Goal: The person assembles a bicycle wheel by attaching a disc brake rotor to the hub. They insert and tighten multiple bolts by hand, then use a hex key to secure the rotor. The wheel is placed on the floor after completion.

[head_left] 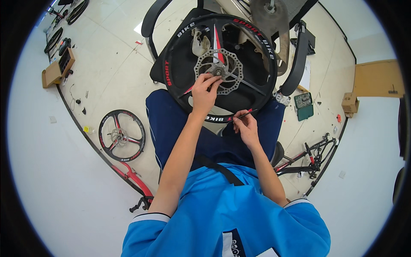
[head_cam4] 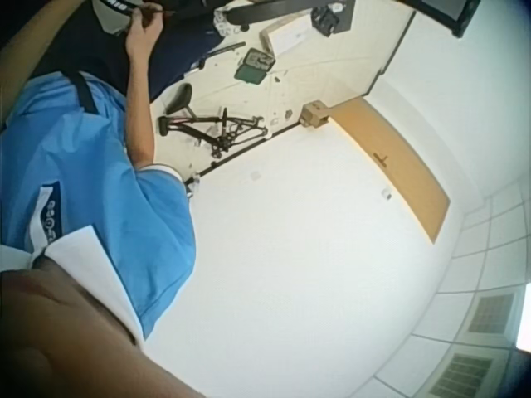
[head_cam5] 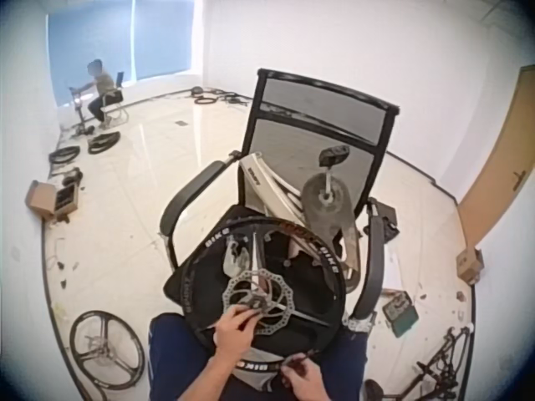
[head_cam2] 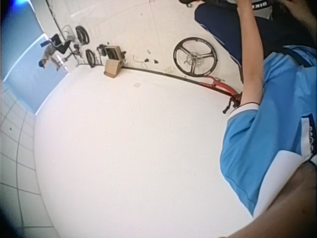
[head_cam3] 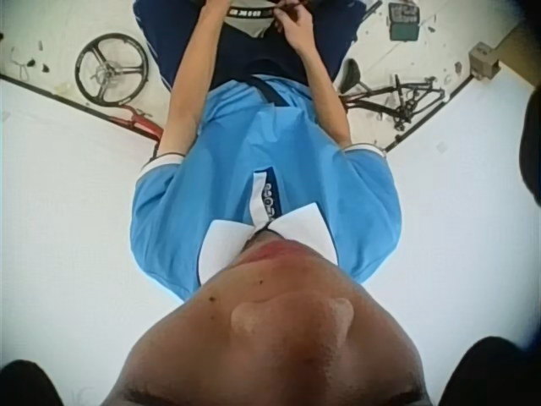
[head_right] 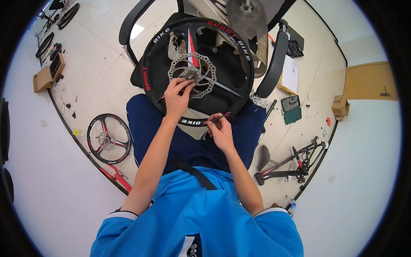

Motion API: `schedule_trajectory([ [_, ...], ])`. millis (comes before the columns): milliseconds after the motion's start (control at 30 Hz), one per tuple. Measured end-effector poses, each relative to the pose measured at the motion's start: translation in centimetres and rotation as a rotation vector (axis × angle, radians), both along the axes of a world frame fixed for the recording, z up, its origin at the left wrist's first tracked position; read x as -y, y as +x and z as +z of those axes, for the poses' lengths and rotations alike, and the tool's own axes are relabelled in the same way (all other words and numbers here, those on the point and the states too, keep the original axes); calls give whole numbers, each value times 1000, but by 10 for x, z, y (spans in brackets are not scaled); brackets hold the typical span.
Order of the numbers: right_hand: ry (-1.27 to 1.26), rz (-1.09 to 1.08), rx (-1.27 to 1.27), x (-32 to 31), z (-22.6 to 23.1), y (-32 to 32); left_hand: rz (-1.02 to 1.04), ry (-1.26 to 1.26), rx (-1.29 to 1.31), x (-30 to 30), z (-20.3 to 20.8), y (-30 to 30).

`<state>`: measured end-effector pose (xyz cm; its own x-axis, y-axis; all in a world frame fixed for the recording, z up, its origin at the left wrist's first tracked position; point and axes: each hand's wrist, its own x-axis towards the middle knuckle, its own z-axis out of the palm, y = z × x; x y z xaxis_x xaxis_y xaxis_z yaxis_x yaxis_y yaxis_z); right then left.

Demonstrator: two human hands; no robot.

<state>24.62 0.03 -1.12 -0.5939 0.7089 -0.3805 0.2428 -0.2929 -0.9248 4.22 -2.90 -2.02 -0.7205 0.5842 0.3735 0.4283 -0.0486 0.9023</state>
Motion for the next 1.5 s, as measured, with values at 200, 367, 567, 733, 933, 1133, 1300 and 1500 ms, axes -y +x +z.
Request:
schedule_trajectory([
  [200,-19,13,-10,3,-2,0,-39,24,-149,2,-5,-8],
  [367,-12,21,-2,6,0,1,-33,-21,-75,-1,5,-5],
  [567,-15,27,2,6,0,3,-43,-61,-166,-2,4,-8],
  [733,-20,32,7,5,1,3,1,-84,-186,-6,6,-4],
  [933,90,18,-49,-12,18,-6,122,36,-224,-9,1,7],
  [1133,328,-1,-85,-50,48,-57,90,72,-339,-8,-17,6],
  [1300,618,78,-50,-65,44,-89,76,75,-322,-7,-16,7],
  [1500,868,231,71,-66,53,-98,50,65,-295,-6,-15,6],
])
